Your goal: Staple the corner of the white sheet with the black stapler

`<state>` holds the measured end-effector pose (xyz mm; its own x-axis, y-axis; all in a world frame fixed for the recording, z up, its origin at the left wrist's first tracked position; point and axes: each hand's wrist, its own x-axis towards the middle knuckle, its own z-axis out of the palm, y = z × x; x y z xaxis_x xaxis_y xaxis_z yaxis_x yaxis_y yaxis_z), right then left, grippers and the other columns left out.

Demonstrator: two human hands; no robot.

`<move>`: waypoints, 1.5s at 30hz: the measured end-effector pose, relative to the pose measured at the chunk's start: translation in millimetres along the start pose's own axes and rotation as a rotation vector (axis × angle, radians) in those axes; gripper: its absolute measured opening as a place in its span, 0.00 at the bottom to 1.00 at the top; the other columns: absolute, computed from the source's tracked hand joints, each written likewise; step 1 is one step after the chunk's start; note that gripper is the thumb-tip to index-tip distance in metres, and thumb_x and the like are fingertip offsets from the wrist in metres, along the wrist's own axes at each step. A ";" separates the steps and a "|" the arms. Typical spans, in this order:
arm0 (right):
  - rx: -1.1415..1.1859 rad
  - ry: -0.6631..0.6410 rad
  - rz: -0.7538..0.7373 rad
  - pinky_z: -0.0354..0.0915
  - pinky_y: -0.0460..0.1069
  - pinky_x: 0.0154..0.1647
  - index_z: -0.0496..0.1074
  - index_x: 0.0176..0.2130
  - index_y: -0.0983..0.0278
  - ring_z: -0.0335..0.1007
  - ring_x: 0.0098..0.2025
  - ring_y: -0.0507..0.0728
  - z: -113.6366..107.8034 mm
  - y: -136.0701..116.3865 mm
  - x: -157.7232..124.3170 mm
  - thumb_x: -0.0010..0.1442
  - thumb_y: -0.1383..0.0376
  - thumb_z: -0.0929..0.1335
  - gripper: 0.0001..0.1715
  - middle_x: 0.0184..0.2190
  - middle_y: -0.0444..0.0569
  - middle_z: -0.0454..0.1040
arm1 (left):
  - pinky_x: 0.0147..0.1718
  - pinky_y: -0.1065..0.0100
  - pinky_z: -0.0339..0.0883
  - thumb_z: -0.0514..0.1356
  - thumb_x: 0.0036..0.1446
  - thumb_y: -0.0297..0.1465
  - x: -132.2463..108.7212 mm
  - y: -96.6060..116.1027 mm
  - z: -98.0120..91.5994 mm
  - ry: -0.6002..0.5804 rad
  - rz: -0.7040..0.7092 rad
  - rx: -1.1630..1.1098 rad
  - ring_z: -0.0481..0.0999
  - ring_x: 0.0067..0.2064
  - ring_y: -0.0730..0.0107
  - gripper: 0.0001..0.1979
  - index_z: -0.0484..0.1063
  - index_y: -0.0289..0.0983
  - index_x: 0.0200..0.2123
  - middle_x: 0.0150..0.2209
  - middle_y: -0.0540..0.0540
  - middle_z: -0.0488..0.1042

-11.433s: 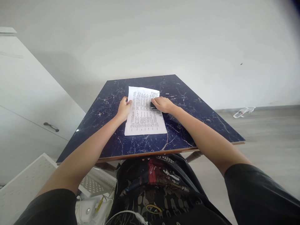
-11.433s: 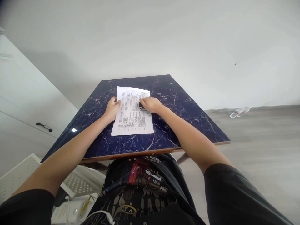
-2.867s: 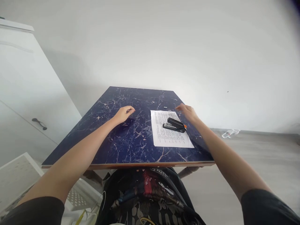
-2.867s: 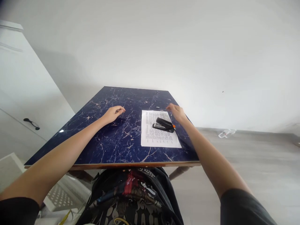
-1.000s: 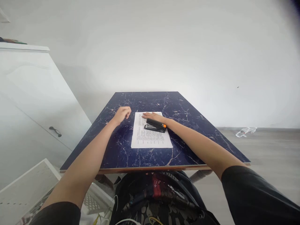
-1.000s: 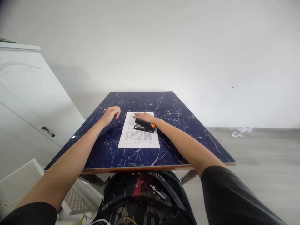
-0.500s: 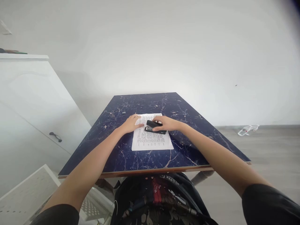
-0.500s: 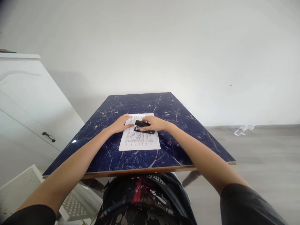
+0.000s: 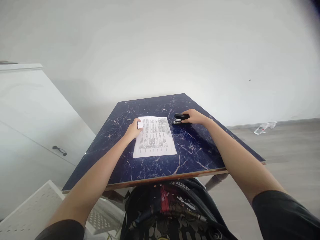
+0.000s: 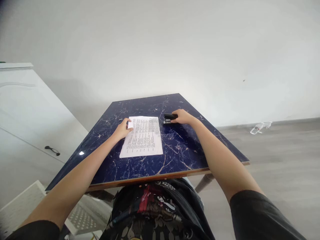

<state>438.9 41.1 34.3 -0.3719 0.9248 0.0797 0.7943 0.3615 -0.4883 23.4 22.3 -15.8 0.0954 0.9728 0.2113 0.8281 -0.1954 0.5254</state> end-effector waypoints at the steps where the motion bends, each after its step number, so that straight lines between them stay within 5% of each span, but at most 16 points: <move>1: 0.000 -0.032 0.014 0.62 0.54 0.37 0.79 0.41 0.64 0.74 0.37 0.62 -0.7 5.2 0.3 0.52 0.54 0.74 0.20 0.37 0.54 0.80 | 0.43 0.60 0.70 0.63 0.61 0.28 -0.1 0.6 0.4 0.030 0.025 -0.033 0.79 0.37 0.59 0.18 0.71 0.42 0.55 0.36 0.47 0.78; 5: 0.066 -0.082 -0.033 0.63 0.54 0.40 0.79 0.48 0.62 0.75 0.41 0.63 0.6 5.3 -1.5 0.55 0.48 0.74 0.27 0.42 0.54 0.81 | 0.55 0.55 0.69 0.54 0.64 0.25 1.4 2.9 2.8 0.138 0.116 -0.190 0.80 0.48 0.56 0.14 0.80 0.40 0.43 0.47 0.44 0.82; 8: 0.110 -0.024 -0.063 0.62 0.54 0.40 0.79 0.47 0.61 0.73 0.40 0.61 5.2 -5.1 -4.3 0.62 0.40 0.68 0.30 0.41 0.54 0.80 | 0.59 0.52 0.68 0.58 0.64 0.29 1.3 5.1 3.8 0.126 0.084 -0.297 0.81 0.51 0.52 0.12 0.83 0.39 0.39 0.47 0.42 0.84; 11: 0.131 0.012 -0.085 0.59 0.53 0.38 0.79 0.41 0.61 0.69 0.36 0.59 12.4 -14.9 -5.7 0.64 0.36 0.65 0.34 0.36 0.51 0.78 | 0.63 0.49 0.65 0.66 0.59 0.31 -1.2 7.8 3.6 0.098 0.105 -0.321 0.80 0.56 0.48 0.09 0.85 0.40 0.41 0.50 0.41 0.84; 17: 0.151 0.063 -0.019 0.52 0.51 0.32 0.65 0.25 0.61 0.56 0.27 0.54 26.8 -29.1 -0.6 0.64 0.28 0.60 0.42 0.22 0.44 0.61 | 0.65 0.49 0.66 0.58 0.62 0.24 -3.9 14.3 0.8 0.171 0.223 -0.338 0.78 0.60 0.52 0.18 0.85 0.41 0.48 0.56 0.43 0.81; 22: 0.097 0.172 0.118 0.54 0.51 0.33 0.57 0.21 0.59 0.60 0.27 0.56 35.3 -32.4 9.5 0.69 0.34 0.59 0.40 0.20 0.46 0.60 | 0.66 0.50 0.67 0.59 0.63 0.25 -2.9 15.3 -3.0 0.256 0.266 -0.396 0.80 0.58 0.54 0.17 0.84 0.40 0.50 0.54 0.45 0.83; 31: 0.103 0.151 0.039 0.49 0.51 0.28 0.47 0.21 0.59 0.47 0.23 0.51 47.0 -43.6 8.2 0.73 0.49 0.62 0.34 0.18 0.40 0.49 | 0.63 0.52 0.70 0.59 0.63 0.26 -5.9 17.6 -8.6 0.365 0.270 -0.453 0.81 0.56 0.56 0.16 0.83 0.39 0.50 0.53 0.44 0.83; 37: -0.010 0.148 0.021 0.53 0.51 0.30 0.53 0.21 0.59 0.56 0.23 0.53 54.4 -67.2 5.9 0.76 0.52 0.59 0.32 0.19 0.45 0.60 | 0.64 0.50 0.69 0.60 0.64 0.26 -5.2 16.9 -3.6 0.324 0.297 -0.444 0.81 0.57 0.55 0.15 0.83 0.40 0.49 0.53 0.44 0.83; 45: -0.249 0.116 0.035 0.61 0.51 0.39 0.72 0.29 0.63 0.75 0.37 0.61 62.1 -80.7 3.1 0.78 0.53 0.51 0.36 0.37 0.58 0.80 | 0.64 0.51 0.70 0.60 0.64 0.25 -6.1 17.4 -1.0 0.315 0.263 -0.442 0.81 0.57 0.55 0.15 0.84 0.39 0.49 0.53 0.45 0.83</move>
<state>343.8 7.5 20.0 -0.2958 0.9396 0.1720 0.9049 0.3334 -0.2647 36.7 12.8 -7.2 0.0418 0.8138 0.5796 0.4847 -0.5238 0.7005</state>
